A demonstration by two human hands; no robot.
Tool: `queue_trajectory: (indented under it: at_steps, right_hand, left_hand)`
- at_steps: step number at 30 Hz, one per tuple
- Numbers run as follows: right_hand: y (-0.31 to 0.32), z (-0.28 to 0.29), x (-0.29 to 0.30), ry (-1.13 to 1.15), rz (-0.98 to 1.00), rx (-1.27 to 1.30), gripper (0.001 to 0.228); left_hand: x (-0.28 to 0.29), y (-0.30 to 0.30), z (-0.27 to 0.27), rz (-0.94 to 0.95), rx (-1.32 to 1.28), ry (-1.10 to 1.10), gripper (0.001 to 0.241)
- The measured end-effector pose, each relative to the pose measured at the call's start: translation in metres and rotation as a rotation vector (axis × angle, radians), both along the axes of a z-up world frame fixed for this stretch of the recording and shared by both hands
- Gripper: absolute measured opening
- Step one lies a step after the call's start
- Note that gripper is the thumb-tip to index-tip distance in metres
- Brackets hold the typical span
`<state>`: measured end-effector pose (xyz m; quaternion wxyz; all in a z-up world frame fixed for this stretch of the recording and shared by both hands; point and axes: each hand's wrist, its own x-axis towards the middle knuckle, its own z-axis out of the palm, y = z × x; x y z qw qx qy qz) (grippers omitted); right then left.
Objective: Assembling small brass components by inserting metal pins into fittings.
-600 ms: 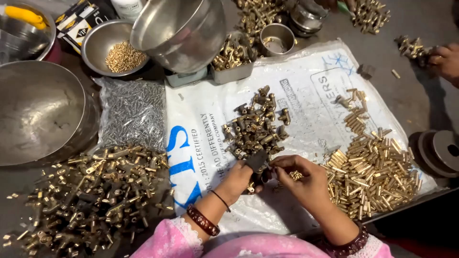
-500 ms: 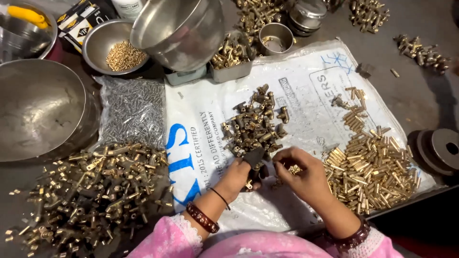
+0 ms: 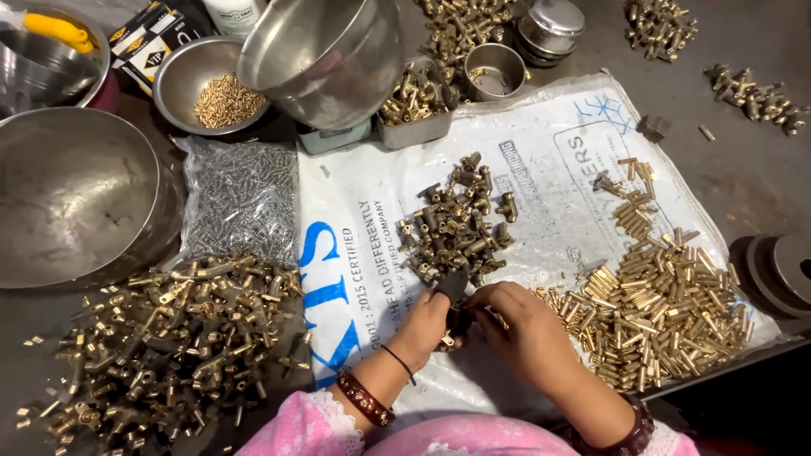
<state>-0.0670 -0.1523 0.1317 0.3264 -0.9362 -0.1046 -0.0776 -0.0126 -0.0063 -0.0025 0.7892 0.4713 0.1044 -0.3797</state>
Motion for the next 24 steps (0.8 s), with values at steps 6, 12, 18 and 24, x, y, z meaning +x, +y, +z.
queue_trajectory:
  at_steps: [6, 12, 18, 24]
  right_hand:
    - [0.008, -0.003, 0.004, 0.039, -0.014, -0.073, 0.019]
    - [0.007, -0.007, 0.007, 0.071, -0.016, 0.002, 0.017]
    - [-0.002, -0.017, 0.006, 0.087, -0.054, 0.078, 0.018]
    - [-0.044, -0.032, 0.027, 0.274, -0.082, 0.165, 0.014]
  left_hand:
    - [0.003, 0.005, 0.006, -0.070, 0.001, -0.058, 0.038]
    - [0.001, -0.006, -0.047, -0.006, 0.030, -0.290, 0.029]
    - [0.011, 0.004, -0.020, -0.170, -0.068, -0.217, 0.033]
    - [0.007, 0.021, 0.034, -0.323, -0.197, -0.284, 0.026]
